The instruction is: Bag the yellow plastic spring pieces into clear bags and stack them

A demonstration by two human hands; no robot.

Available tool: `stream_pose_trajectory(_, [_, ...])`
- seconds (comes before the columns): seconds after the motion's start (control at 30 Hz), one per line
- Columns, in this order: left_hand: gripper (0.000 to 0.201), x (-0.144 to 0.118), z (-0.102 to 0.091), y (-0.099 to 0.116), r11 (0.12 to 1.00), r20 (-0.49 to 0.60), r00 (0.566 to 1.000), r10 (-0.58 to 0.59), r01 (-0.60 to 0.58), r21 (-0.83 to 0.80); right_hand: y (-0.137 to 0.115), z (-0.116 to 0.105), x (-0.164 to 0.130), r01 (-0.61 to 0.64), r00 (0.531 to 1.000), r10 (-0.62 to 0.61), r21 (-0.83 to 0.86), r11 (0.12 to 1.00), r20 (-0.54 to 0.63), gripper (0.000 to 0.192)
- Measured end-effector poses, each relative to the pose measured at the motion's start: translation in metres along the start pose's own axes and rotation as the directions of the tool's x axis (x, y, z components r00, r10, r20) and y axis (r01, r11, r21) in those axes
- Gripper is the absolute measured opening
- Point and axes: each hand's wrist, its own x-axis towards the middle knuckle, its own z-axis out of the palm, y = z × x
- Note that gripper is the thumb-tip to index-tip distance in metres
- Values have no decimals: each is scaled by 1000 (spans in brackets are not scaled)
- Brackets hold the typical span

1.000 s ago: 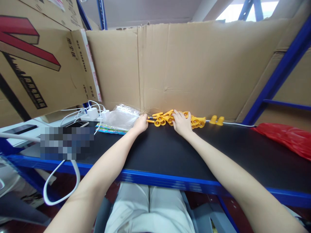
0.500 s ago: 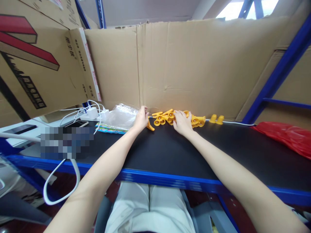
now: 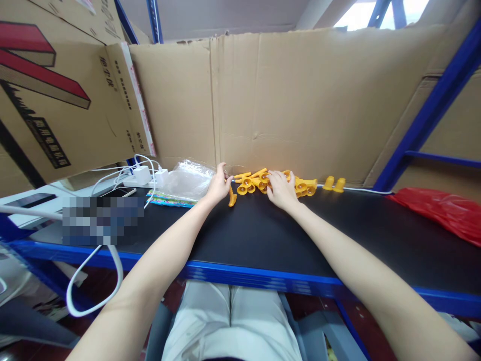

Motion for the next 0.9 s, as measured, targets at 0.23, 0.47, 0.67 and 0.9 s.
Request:
stream_pose_trajectory(0.23, [55, -5, 5, 5, 996, 78, 997, 17, -10, -88, 1, -1, 0, 7, 1000, -7, 30, 1000, -13, 38])
stream_pose_trajectory(0.47, [60, -10, 5, 20, 987, 128, 984, 125, -110, -113, 2, 0, 0, 16, 1000, -16, 29, 999, -22, 37])
stream_pose_trajectory(0.67, [34, -15, 12, 18, 989, 376, 915, 144, -146, -24, 2, -1, 0, 21, 999, -20, 31, 999, -27, 36])
stream_pose_trajectory(0.9, [15, -15, 9, 15, 991, 510, 858, 58, -110, 72, 1, -3, 1, 38, 998, -36, 36, 999, -50, 36])
